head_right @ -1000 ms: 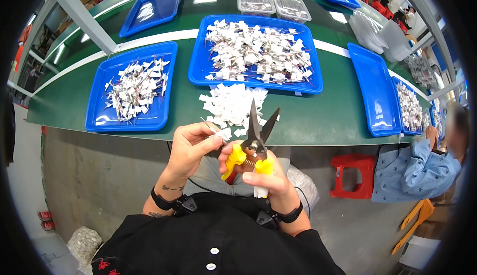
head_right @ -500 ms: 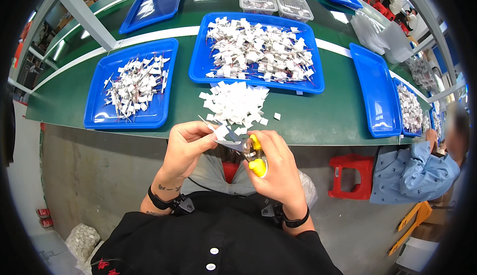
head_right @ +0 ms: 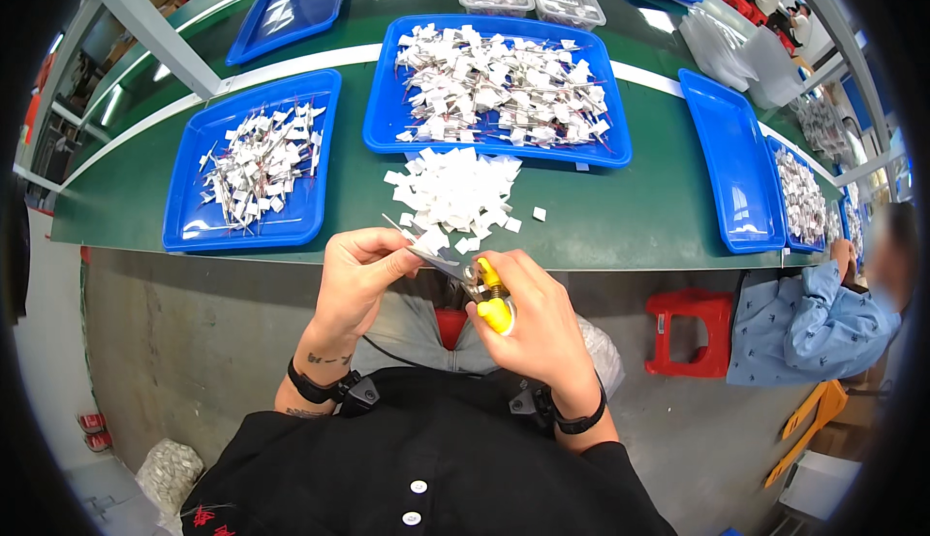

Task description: Using scissors to cut small white rectangular pieces from strips of material at a factory workbench.

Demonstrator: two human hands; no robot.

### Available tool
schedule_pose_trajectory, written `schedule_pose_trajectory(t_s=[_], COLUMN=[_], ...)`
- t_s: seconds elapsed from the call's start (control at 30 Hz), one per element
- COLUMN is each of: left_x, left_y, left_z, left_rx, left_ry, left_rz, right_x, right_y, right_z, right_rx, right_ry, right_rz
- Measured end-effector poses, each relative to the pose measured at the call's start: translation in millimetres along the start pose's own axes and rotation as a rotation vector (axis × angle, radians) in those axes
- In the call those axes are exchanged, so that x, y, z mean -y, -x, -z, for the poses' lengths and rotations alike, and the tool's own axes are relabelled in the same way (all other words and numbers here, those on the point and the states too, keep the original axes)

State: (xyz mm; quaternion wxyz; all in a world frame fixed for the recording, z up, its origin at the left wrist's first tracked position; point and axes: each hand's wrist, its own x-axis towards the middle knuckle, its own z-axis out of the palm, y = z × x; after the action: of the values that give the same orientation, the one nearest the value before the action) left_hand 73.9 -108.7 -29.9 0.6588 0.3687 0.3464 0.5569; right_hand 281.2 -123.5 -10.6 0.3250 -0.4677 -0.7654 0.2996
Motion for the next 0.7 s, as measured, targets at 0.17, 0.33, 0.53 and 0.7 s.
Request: schedule_pose_trajectory(t_s=[0.17,0.33,0.53,0.7], left_x=[2.1,-0.8,-15.5,-66.2], left_y=[-1.7,0.5,7.3,16.3], left_z=[3.4,3.6,9.5,35.0], left_rx=[0.007,-0.025,-0.058,-0.331], left_ry=[-0.054,-0.103,-0.274,-0.581], left_rz=[-0.035,-0.014,0.026,-0.163], right_x=[-2.2,-2.1,-8.3,-20.3], right_y=[0.1,1.0,3.5,-1.4], right_z=[-6.3,-9.6,-17.9,-9.4], right_rx=[-0.035,-0.051,0.025,0.076], right_ry=[0.027,0.098,0.002,-0.546], right_rz=[-0.017,-0.024,-0.102,-0.186])
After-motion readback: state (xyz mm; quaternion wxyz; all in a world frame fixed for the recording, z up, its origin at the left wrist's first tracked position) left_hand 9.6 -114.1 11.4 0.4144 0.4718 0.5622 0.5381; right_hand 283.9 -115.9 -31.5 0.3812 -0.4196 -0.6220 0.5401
